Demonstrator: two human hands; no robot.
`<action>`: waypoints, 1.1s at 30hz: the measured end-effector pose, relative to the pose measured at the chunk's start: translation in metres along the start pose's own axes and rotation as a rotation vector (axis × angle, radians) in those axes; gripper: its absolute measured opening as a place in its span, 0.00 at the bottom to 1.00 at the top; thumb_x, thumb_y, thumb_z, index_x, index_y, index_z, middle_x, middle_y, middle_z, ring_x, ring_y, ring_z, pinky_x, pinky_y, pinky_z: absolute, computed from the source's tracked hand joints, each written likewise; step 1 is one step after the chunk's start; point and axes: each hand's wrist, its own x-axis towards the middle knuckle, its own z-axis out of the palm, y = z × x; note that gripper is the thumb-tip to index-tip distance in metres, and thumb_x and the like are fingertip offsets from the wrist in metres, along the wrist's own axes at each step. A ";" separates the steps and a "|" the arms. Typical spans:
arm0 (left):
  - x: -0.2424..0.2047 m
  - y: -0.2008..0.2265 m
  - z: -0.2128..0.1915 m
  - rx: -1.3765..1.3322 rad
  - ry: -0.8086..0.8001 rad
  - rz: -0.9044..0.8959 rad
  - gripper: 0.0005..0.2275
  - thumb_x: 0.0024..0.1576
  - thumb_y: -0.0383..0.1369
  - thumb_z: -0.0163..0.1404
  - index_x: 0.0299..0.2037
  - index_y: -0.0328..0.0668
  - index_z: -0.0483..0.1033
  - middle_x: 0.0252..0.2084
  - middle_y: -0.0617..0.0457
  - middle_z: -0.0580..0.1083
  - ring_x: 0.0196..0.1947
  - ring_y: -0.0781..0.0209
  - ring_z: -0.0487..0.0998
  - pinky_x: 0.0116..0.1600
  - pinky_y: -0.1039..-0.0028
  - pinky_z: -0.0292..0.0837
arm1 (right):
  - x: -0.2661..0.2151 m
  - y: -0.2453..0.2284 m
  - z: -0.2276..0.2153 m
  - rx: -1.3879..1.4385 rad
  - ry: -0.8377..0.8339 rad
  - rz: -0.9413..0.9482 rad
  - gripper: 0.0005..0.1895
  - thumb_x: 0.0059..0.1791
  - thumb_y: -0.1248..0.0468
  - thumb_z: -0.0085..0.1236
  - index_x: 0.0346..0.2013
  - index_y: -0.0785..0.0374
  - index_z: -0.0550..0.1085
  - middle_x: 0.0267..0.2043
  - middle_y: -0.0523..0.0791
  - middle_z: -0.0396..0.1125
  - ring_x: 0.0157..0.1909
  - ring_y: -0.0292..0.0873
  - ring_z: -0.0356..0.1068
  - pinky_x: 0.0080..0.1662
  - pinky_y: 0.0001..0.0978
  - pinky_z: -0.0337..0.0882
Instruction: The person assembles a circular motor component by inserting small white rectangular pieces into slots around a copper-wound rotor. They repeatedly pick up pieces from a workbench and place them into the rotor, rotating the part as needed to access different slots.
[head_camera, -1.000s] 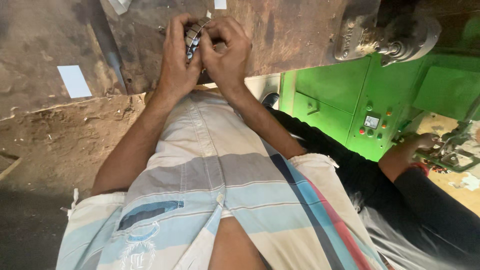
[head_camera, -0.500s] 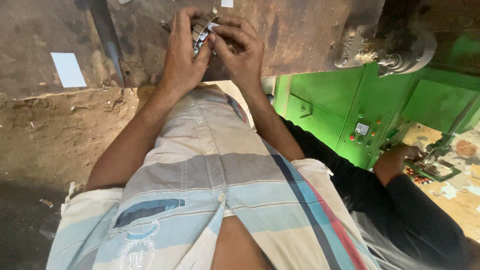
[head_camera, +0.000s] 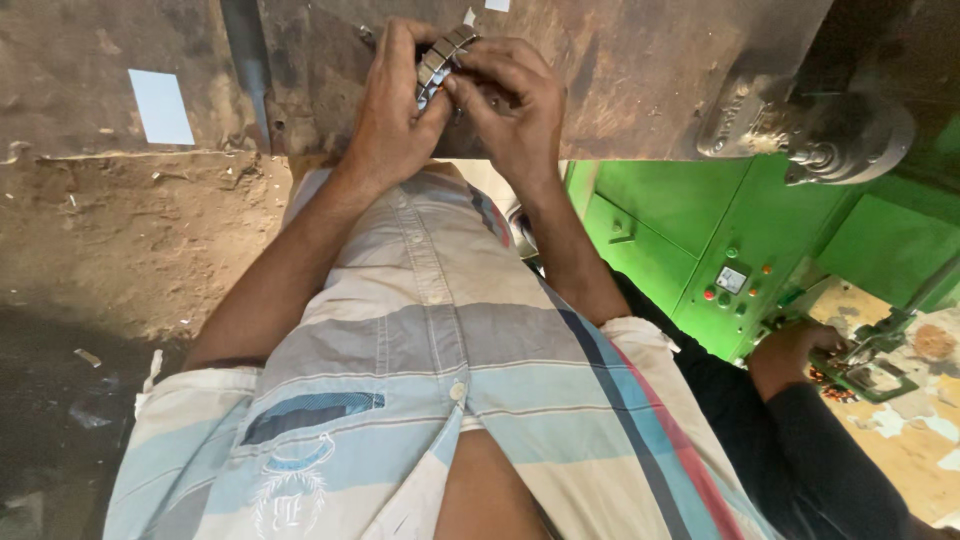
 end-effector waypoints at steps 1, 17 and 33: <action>0.000 0.000 0.000 0.002 0.001 -0.001 0.17 0.62 0.21 0.52 0.59 0.31 0.61 0.54 0.39 0.67 0.58 0.43 0.73 0.64 0.59 0.68 | 0.000 0.000 0.000 -0.003 0.045 -0.010 0.09 0.48 0.76 0.67 0.42 0.71 0.79 0.46 0.49 0.71 0.48 0.41 0.74 0.49 0.29 0.76; -0.007 0.008 -0.002 -0.114 -0.017 -0.100 0.18 0.58 0.20 0.48 0.58 0.29 0.60 0.51 0.37 0.64 0.55 0.43 0.72 0.62 0.56 0.68 | -0.009 -0.003 -0.005 -0.079 0.007 0.112 0.11 0.50 0.79 0.66 0.46 0.70 0.78 0.48 0.51 0.73 0.48 0.40 0.75 0.49 0.29 0.79; -0.003 0.012 -0.005 -0.177 0.072 -0.102 0.16 0.57 0.22 0.55 0.53 0.34 0.66 0.49 0.45 0.69 0.49 0.52 0.75 0.55 0.64 0.73 | 0.009 0.052 -0.027 0.381 -0.148 0.332 0.27 0.44 0.76 0.73 0.53 0.68 0.68 0.52 0.45 0.66 0.43 0.37 0.74 0.44 0.28 0.77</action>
